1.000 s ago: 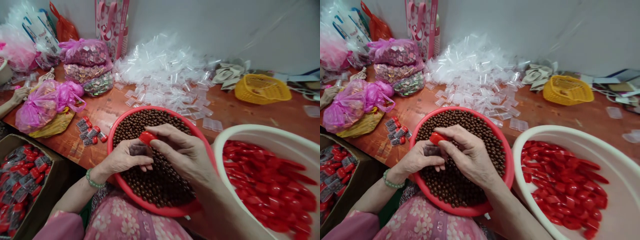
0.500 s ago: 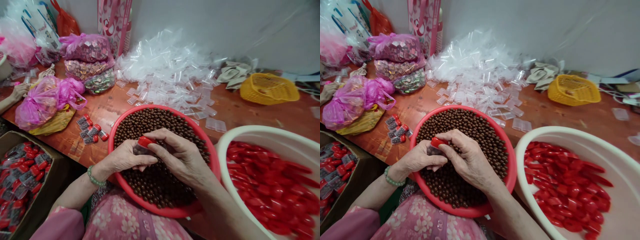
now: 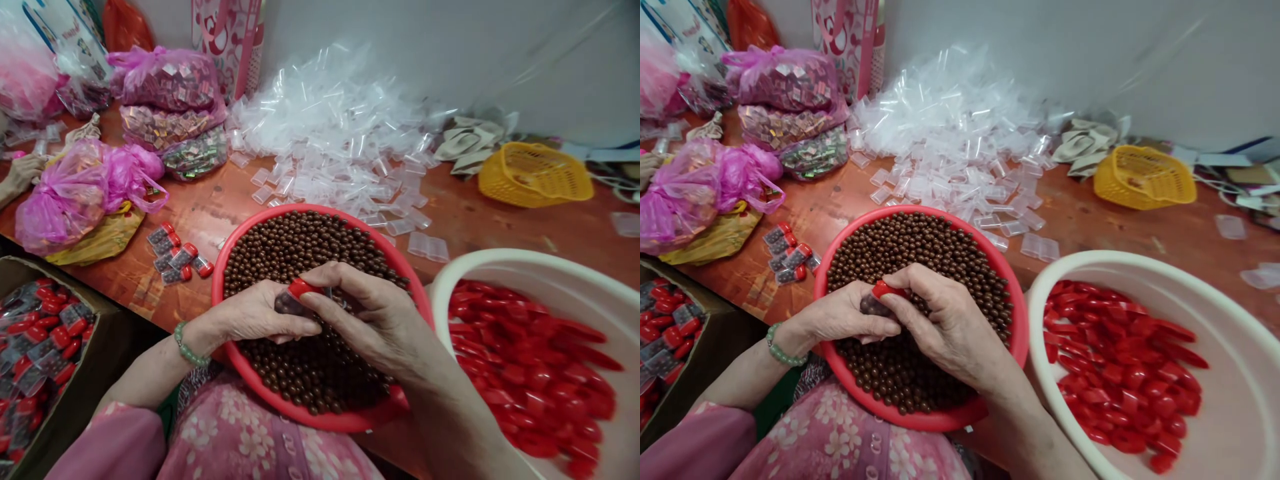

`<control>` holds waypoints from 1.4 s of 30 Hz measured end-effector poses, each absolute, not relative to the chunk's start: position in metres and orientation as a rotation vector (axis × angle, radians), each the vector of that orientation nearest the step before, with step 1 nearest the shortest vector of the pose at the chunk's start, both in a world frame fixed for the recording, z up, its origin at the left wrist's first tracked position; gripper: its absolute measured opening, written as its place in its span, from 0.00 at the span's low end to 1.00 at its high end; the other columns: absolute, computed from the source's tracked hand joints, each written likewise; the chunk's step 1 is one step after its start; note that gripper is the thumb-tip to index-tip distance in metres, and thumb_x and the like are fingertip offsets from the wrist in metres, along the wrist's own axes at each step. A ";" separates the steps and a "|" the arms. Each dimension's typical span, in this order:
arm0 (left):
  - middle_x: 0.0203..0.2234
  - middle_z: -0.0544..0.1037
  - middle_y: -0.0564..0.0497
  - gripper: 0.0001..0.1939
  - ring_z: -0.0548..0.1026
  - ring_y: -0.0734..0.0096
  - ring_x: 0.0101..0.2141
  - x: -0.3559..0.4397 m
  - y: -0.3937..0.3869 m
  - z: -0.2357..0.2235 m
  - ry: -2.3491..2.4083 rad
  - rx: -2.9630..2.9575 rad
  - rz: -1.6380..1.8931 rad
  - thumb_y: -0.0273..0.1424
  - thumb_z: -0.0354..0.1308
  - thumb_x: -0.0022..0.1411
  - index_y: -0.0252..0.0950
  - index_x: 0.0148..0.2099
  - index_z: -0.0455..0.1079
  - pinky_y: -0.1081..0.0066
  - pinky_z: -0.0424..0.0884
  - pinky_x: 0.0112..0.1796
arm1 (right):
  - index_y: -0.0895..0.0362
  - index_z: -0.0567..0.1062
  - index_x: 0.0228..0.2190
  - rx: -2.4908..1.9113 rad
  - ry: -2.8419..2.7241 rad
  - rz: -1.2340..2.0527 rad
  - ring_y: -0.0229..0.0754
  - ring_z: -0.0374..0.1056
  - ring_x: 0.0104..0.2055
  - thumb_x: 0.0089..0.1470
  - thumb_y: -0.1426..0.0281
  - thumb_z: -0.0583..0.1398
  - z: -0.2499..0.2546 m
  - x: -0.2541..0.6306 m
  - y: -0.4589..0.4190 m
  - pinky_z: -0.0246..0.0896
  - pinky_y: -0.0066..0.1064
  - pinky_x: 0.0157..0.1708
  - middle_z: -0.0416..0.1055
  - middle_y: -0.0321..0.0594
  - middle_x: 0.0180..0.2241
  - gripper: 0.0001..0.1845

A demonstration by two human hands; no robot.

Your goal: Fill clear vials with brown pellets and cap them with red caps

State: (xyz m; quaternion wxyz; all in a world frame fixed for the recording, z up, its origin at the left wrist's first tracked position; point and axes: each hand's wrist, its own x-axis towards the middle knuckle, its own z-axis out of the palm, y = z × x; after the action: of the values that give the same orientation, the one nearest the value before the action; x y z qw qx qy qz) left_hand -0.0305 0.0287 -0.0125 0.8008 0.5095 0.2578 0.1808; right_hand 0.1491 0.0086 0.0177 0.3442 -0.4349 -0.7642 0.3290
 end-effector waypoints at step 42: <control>0.18 0.70 0.54 0.22 0.69 0.78 0.23 -0.017 0.012 -0.007 0.365 0.604 0.459 0.41 0.74 0.43 0.30 0.23 0.69 0.75 0.66 0.29 | 0.59 0.60 0.57 -0.939 -2.235 -0.175 0.50 0.73 0.34 0.49 0.61 0.62 0.002 0.138 -0.011 0.66 0.47 0.42 0.76 0.46 0.34 0.36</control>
State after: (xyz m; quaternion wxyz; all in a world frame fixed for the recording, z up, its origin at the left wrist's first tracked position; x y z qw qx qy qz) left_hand -0.0165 0.0118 -0.0071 0.9127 0.2930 0.1774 0.2229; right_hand 0.1380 -0.0114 0.0022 0.3481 -0.3622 -0.8620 -0.0674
